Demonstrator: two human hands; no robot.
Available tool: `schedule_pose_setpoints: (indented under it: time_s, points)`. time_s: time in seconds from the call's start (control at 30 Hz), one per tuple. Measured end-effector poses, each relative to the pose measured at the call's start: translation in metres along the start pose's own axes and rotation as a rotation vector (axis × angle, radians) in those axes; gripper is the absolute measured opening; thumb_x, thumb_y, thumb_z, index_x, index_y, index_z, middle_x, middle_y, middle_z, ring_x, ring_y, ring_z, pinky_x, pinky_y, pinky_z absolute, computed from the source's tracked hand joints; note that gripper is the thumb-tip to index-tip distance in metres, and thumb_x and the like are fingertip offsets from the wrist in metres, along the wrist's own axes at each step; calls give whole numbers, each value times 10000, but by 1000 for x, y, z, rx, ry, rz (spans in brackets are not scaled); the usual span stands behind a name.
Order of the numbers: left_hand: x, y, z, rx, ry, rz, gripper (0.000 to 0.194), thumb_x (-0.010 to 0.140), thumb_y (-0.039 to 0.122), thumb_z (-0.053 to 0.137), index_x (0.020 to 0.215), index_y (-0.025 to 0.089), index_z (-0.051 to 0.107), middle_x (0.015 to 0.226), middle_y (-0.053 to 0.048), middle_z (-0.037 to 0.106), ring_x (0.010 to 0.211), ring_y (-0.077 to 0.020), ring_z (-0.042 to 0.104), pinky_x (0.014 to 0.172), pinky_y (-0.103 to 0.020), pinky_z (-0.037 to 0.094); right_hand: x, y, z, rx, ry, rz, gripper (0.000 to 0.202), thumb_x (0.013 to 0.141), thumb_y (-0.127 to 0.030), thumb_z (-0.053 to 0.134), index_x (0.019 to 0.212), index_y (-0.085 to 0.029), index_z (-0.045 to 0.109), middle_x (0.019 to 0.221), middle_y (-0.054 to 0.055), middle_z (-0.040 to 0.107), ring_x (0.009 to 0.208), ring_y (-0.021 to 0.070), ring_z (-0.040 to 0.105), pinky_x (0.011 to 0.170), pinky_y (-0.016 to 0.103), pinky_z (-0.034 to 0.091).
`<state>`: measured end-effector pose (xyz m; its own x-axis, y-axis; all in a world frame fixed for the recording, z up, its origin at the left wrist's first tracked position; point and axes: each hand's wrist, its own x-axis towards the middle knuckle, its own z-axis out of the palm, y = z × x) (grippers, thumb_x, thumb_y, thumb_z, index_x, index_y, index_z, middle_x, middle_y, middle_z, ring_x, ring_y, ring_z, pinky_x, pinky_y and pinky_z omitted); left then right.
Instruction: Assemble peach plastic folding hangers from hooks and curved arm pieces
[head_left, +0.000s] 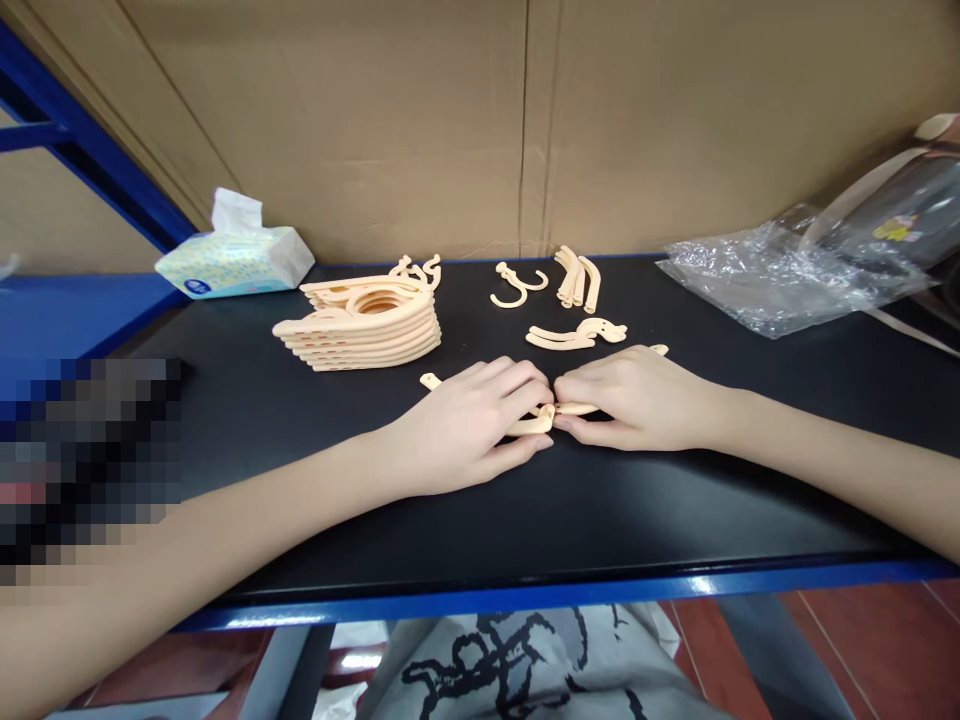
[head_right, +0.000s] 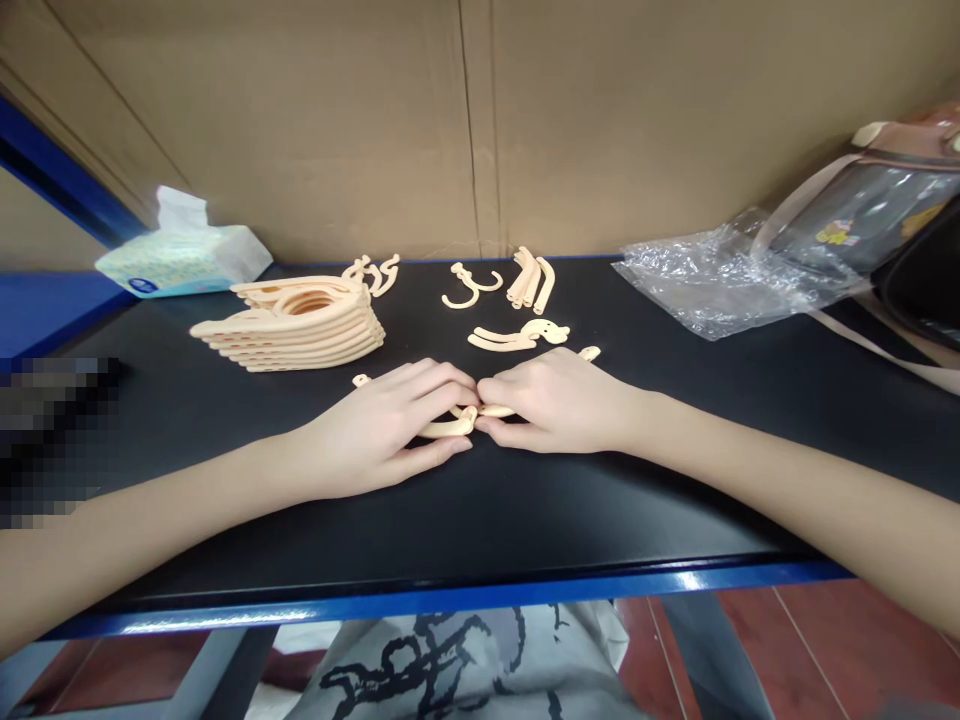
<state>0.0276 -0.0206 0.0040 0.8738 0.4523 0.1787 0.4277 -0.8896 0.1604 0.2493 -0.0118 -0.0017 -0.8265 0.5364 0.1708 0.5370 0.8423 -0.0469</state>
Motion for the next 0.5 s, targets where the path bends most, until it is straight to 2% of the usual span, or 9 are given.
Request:
schedule_pose_setpoints:
  time_s: [0.5]
  points:
    - [0, -1, 1, 7, 3, 4, 204, 939, 322, 413, 1011, 159, 513, 1092, -77, 530, 956, -205, 477, 845, -332, 388, 0, 0, 0, -5, 5, -3, 236, 890, -341, 434, 732, -182, 509, 657, -17, 574, 551, 89, 469, 498, 227, 236]
